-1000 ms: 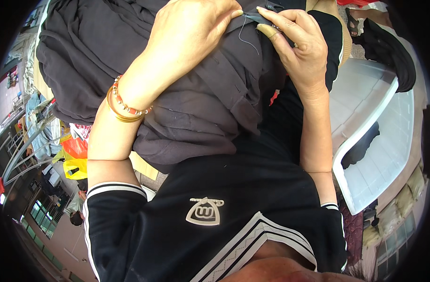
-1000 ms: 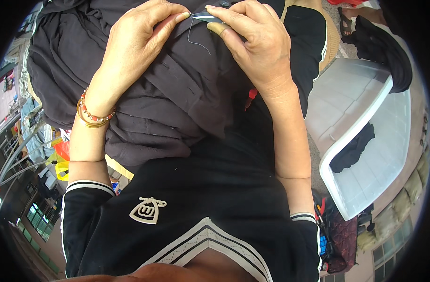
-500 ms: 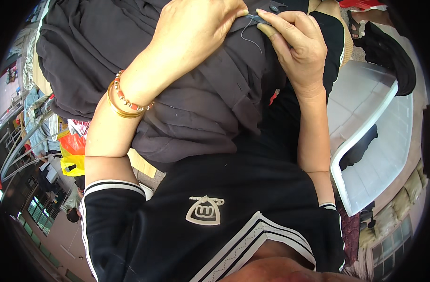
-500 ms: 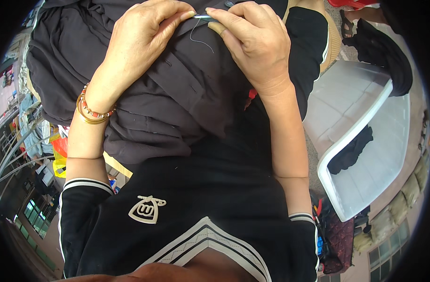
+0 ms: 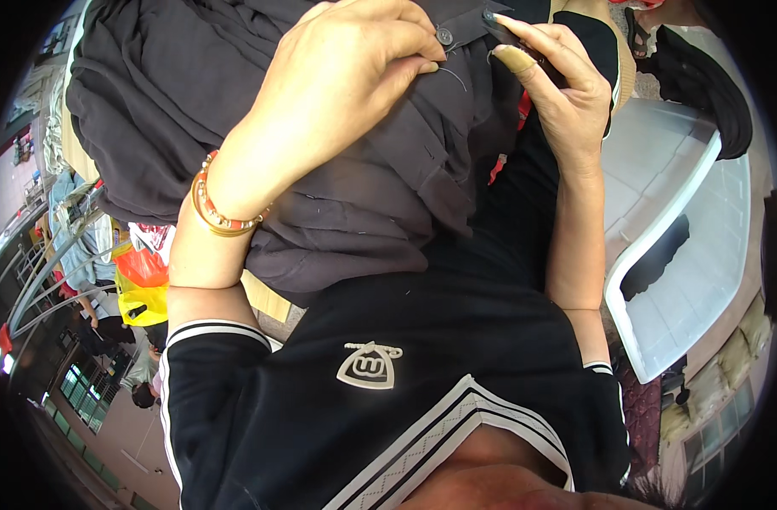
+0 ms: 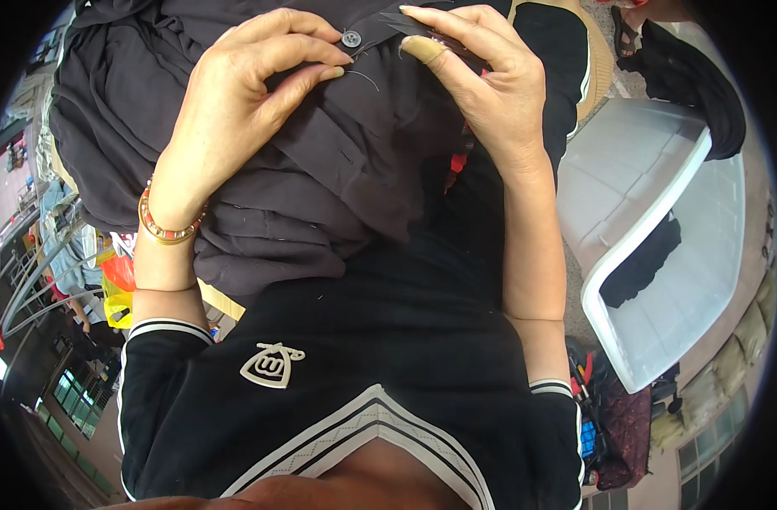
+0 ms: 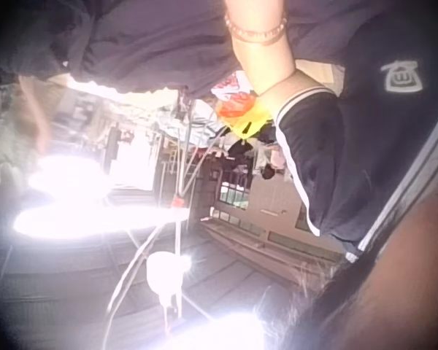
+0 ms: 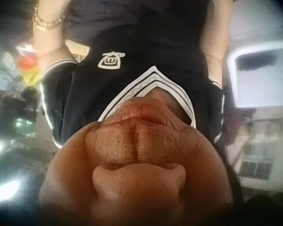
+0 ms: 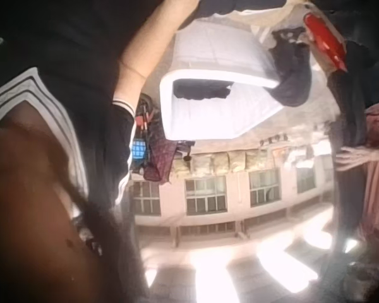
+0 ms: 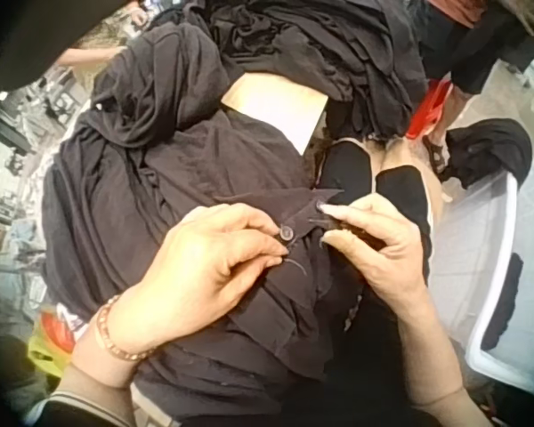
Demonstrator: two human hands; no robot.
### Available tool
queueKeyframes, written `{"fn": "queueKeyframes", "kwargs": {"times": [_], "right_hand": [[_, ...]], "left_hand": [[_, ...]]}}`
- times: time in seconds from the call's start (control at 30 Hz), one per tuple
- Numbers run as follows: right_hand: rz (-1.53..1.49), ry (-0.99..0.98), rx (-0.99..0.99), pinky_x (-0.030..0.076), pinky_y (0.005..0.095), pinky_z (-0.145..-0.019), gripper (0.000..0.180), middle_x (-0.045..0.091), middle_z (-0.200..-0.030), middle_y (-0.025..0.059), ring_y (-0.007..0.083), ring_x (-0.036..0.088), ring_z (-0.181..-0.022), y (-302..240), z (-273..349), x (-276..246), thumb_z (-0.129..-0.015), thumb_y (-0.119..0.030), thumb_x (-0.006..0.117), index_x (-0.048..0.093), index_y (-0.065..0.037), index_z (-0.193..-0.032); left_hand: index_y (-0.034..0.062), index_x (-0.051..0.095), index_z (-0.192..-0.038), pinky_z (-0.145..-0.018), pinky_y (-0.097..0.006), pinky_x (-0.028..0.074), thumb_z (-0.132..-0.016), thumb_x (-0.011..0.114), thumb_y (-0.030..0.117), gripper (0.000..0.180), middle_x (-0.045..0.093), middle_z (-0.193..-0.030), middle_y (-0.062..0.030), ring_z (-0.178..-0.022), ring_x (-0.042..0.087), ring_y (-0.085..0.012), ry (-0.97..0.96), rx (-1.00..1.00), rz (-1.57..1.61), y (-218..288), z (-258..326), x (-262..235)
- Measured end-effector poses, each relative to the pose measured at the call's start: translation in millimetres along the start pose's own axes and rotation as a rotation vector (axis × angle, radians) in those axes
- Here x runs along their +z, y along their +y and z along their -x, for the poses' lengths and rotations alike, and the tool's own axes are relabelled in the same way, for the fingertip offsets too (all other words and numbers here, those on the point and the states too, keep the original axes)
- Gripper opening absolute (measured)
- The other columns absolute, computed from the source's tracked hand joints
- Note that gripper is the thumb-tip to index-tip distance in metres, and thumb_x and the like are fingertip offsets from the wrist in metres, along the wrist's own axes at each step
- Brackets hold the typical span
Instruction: Inspecting garments and using thread nippers to trim loose threads near buttons and labels.
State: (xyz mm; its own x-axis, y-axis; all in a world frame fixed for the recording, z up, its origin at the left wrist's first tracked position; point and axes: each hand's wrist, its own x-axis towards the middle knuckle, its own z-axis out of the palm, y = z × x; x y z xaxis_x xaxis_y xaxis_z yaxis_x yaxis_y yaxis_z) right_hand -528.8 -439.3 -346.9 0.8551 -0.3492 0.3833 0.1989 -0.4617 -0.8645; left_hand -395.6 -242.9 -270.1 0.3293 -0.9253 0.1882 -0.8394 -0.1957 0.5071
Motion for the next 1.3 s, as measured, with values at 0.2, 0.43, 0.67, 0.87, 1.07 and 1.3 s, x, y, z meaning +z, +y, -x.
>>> {"fn": "queueKeyframes", "kwargs": {"times": [0.2,0.43,0.67,0.87,1.07,1.3], "right_hand": [[0.063,-0.095,-0.043,0.04,0.0201,-0.069,0.032,0.062,-0.088,0.0012,0.0081,0.053,-0.077,-5.6,-9.5,1.5,-0.085,-0.007,0.078,0.075,-0.004,-0.117],[0.05,-0.106,-0.045,0.041,0.0206,-0.069,0.032,0.062,-0.089,0.0014,0.0082,0.054,-0.079,-3.3,-6.7,4.7,-0.086,-0.005,0.076,0.075,-0.005,-0.117],[0.032,-0.084,0.144,0.044,0.0229,-0.066,0.027,0.062,-0.087,0.0042,0.0119,0.057,-0.077,-26.9,-13.3,3.5,-0.082,-0.001,0.079,0.075,0.001,-0.108],[0.056,-0.143,0.057,0.043,0.0226,-0.069,0.029,0.062,-0.09,0.0032,0.0105,0.056,-0.08,-12.5,-13.9,2.7,-0.084,-0.003,0.077,0.074,-0.002,-0.113],[0.028,-0.173,0.123,0.045,0.0255,-0.068,0.026,0.062,-0.084,0.0058,0.0148,0.058,-0.078,-25.7,-17.9,1.0,-0.082,-0.002,0.078,0.075,0.0,-0.108],[0.034,-0.235,0.032,0.047,0.029,-0.072,0.026,0.063,-0.084,0.0072,0.0184,0.06,-0.08,-23.2,-21.5,-0.4,-0.081,-0.004,0.079,0.075,-0.001,-0.107]], "left_hand": [[0.004,0.073,-0.1,-0.077,-0.025,0.052,-0.084,0.079,0.01,0.018,0.072,-0.092,-0.0028,-0.088,0.067,-0.0116,0.09,-0.247,0.186,8.1,3.5,1.9],[-0.0009,0.066,-0.082,-0.059,-0.03,0.049,-0.083,0.082,0.019,0.025,0.061,-0.075,-0.0098,-0.064,0.061,-0.0178,0.109,-0.413,0.134,10.1,-11.5,1.7],[-0.0009,0.068,-0.084,-0.062,-0.029,0.05,-0.081,0.081,0.016,0.022,0.064,-0.078,-0.01,-0.066,0.063,-0.017,0.114,-0.489,0.111,11.4,-13.9,6.4],[-0.0009,0.069,-0.086,-0.065,-0.028,0.051,-0.08,0.081,0.012,0.018,0.066,-0.079,-0.0084,-0.07,0.064,-0.0156,0.096,-0.55,0.181,11.8,-14.6,6.5],[-0.0011,0.07,-0.086,-0.066,-0.028,0.051,-0.08,0.079,0.005,0.012,0.066,-0.08,-0.008,-0.071,0.065,-0.0153,0.096,-0.494,0.243,10.0,-11.6,5.5],[-0.0009,0.069,-0.084,-0.067,-0.032,0.052,-0.078,0.077,0.001,0.01,0.068,-0.08,-0.0106,-0.074,0.068,-0.0212,0.077,-0.429,0.17,7.9,-10.5,6.9]]}}
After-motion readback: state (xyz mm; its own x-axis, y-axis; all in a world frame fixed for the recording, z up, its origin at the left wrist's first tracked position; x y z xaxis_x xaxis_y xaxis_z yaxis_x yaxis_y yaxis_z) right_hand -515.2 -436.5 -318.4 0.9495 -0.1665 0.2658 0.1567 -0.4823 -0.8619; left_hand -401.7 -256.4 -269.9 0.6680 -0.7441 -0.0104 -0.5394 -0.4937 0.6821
